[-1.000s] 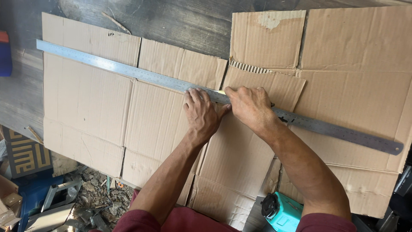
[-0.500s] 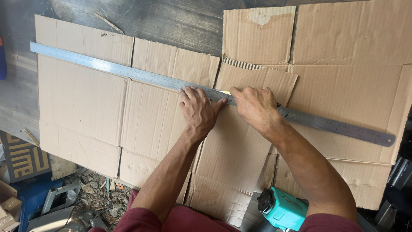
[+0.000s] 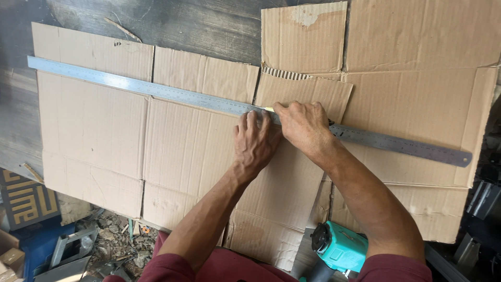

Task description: The person uses a metal ruler and a utility knife to measure and cut a large piece of cardboard on a wooden workbench. They mark lines, score the cardboard, and then cut along the lines to separate sections.

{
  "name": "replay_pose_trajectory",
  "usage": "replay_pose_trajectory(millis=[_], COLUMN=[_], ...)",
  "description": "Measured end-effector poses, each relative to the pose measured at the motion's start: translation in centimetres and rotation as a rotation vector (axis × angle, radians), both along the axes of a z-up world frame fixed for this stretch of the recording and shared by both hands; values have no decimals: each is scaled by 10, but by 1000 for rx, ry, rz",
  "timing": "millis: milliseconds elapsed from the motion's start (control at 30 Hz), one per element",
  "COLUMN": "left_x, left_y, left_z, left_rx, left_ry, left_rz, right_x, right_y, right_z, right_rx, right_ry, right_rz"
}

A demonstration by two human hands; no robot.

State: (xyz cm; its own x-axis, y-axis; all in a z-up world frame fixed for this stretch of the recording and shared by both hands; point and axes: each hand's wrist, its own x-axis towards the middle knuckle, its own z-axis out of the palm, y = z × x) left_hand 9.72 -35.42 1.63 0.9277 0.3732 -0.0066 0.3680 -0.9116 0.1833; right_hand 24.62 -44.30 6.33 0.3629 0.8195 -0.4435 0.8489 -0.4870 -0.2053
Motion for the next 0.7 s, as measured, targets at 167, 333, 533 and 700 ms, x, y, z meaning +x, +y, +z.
replay_pose_trajectory(millis=[167, 333, 533, 700], left_x=[11, 14, 20, 22], left_y=[-3, -4, -7, -11], left_z=[26, 36, 37, 38], left_rx=[-110, -113, -86, -62], left_ry=[183, 242, 227, 232], left_rz=[23, 22, 60, 73], right_x=[3, 4, 6, 10], right_y=[-3, -13, -22, -44], right_z=[8, 11, 17, 10], right_rx=[-25, -24, -36, -31], right_ry=[-1, -21, -36, -33], right_rz=[-18, -40, -35, -86])
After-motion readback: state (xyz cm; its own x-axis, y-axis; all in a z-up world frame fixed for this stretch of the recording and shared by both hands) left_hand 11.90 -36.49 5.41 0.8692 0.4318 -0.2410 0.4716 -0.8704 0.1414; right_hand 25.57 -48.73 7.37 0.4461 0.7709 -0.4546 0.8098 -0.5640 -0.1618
